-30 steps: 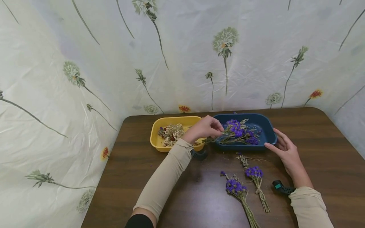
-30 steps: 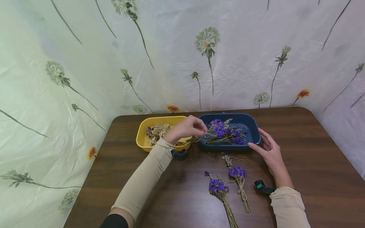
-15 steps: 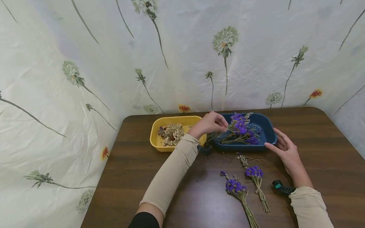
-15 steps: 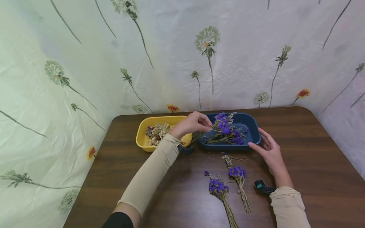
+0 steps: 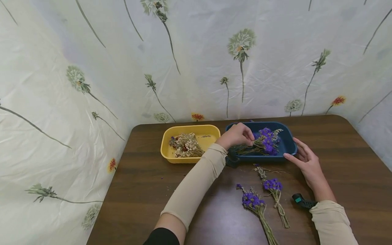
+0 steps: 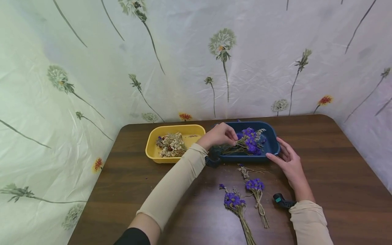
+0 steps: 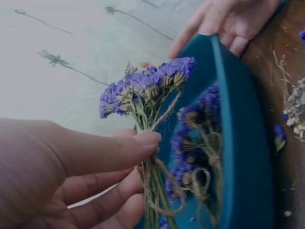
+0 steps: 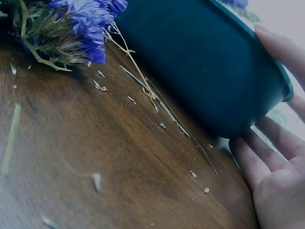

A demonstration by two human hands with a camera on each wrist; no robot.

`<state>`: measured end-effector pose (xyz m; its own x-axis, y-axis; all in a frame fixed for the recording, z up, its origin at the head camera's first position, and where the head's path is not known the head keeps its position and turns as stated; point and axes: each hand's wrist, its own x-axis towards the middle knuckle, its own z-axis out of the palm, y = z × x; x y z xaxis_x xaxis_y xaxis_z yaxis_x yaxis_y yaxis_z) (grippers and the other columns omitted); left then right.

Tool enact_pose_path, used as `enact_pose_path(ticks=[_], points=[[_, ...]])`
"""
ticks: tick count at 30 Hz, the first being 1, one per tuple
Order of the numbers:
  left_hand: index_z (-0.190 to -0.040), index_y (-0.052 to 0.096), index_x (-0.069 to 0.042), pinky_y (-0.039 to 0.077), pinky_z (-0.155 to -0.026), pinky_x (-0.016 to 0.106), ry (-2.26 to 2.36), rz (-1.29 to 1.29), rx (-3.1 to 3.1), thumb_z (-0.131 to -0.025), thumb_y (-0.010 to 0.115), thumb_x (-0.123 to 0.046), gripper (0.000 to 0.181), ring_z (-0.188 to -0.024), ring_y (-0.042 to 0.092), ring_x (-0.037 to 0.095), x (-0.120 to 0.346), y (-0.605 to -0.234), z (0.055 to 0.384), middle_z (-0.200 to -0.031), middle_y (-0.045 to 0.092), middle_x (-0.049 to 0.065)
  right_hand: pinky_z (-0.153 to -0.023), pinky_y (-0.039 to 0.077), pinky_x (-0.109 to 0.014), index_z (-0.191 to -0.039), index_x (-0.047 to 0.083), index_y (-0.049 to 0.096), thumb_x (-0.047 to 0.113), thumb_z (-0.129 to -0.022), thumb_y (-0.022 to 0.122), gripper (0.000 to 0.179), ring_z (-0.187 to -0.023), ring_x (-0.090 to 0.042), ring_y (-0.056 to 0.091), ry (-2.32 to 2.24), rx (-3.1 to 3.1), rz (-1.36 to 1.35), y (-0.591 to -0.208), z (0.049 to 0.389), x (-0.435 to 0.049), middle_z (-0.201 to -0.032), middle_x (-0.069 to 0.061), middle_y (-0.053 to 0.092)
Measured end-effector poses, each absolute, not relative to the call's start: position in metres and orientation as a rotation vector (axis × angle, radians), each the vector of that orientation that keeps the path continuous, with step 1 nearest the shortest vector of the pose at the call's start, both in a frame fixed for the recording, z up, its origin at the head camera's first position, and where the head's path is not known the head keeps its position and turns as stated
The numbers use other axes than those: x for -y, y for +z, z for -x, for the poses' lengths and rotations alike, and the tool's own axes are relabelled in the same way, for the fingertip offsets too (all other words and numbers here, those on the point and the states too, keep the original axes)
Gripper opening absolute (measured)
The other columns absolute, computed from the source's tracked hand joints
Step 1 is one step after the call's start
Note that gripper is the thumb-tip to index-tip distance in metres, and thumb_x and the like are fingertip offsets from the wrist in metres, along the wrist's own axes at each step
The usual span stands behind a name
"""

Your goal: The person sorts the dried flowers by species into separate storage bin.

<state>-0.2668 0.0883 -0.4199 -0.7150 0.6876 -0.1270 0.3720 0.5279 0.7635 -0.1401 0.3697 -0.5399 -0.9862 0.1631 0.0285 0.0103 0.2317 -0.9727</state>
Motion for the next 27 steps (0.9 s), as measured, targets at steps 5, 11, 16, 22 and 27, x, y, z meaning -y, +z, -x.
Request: enact_pose_path(ticks=[5, 11, 16, 22, 27], points=[[-0.094, 0.078, -0.01, 0.049, -0.072, 0.015, 0.965, -0.846, -2.421, -0.091, 0.08, -0.012, 0.005, -0.079, 0.064, 0.008, -0.096, -0.43, 0.265, -0.088, 0.076, -0.002, -0.087, 0.043, -0.001, -0.163, 0.033, 0.032, 0.021, -0.1, 0.069, 0.074, -0.13, 0.001, 0.049, 1.821, 2.396, 0.174, -0.538, 0.14, -0.368, -0.17, -0.005, 0.032], [-0.094, 0.078, -0.009, 0.049, -0.071, 0.016, 0.937, -0.829, -2.427, -0.09, 0.081, -0.012, 0.005, -0.078, 0.063, 0.009, -0.099, -0.44, 0.264, -0.084, 0.073, -0.003, -0.087, 0.043, 0.0, -0.163, 0.033, 0.031, 0.021, -0.101, 0.069, 0.074, -0.135, -0.004, 0.047, 1.816, 2.406, 0.176, -0.537, 0.141, -0.368, -0.171, -0.007, 0.03], [-0.094, 0.078, -0.008, 0.049, -0.069, 0.017, 0.907, -0.836, -2.429, -0.091, 0.08, -0.012, 0.006, -0.077, 0.062, 0.01, -0.1, -0.445, 0.263, -0.084, 0.073, -0.002, -0.087, 0.042, 0.0, -0.164, 0.032, 0.029, 0.019, -0.101, 0.068, 0.075, -0.143, -0.01, 0.045, 1.806, 2.413, 0.16, -0.539, 0.14, -0.37, -0.171, -0.008, 0.027], [-0.093, 0.078, -0.008, 0.049, -0.069, 0.017, 0.905, -0.834, -2.431, -0.09, 0.081, -0.012, 0.005, -0.075, 0.062, 0.01, -0.1, -0.45, 0.264, -0.084, 0.073, -0.001, -0.087, 0.041, 0.0, -0.164, 0.033, 0.028, 0.019, -0.102, 0.067, 0.075, -0.149, -0.015, 0.039, 1.798, 2.424, 0.165, -0.541, 0.14, -0.372, -0.172, -0.005, 0.026], [-0.097, 0.079, -0.006, 0.049, -0.071, 0.014, 0.937, -0.866, -2.43, -0.09, 0.081, -0.012, 0.01, -0.077, 0.064, 0.008, -0.097, -0.451, 0.265, -0.088, 0.076, 0.0, -0.087, 0.042, 0.0, -0.164, 0.031, 0.029, 0.017, -0.101, 0.068, 0.075, -0.144, -0.009, 0.042, 1.817, 2.403, 0.146, -0.541, 0.141, -0.372, -0.172, -0.005, 0.027]])
